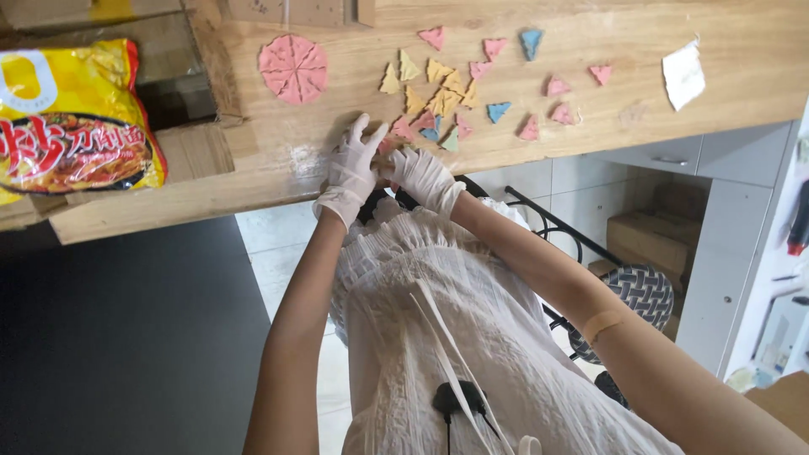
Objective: Arranging colorful triangular wax pieces into circular patterns on a workbench.
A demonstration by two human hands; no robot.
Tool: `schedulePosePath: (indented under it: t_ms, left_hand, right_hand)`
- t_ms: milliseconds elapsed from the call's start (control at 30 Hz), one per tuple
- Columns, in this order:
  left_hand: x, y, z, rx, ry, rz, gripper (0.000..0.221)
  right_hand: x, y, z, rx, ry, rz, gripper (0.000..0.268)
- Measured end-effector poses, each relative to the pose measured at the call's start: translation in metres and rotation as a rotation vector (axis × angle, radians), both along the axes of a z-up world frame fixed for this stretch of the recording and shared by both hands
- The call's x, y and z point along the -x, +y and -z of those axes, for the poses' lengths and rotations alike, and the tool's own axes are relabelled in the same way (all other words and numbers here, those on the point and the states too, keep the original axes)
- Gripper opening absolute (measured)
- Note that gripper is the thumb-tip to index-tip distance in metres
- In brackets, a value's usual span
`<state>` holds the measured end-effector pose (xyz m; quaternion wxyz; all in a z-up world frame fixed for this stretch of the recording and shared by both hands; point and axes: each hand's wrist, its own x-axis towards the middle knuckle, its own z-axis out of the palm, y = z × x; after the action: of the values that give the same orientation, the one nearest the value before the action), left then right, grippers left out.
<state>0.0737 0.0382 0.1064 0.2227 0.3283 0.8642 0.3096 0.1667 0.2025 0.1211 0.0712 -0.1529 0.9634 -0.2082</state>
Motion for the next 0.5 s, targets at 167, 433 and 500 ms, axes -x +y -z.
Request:
schedulePosePath:
  t_ms: [167, 433, 500]
  left_hand:
    - [-0.003, 0.004, 0.010, -0.096, 0.032, -0.027, 0.077]
    - [-0.025, 0.022, 0.043, -0.121, 0.178, -0.184, 0.058]
    - [-0.024, 0.015, 0.034, -0.094, 0.109, -0.186, 0.049]
  right_hand:
    - [-0.008, 0.011, -0.021, 0.075, -0.023, 0.068, 0.036]
    - [-0.019, 0.176, -0.030, -0.055, -0.078, 0.588, 0.017]
    - [-0.015, 0.208, -0.024, 0.033, 0.072, 0.803, 0.030]
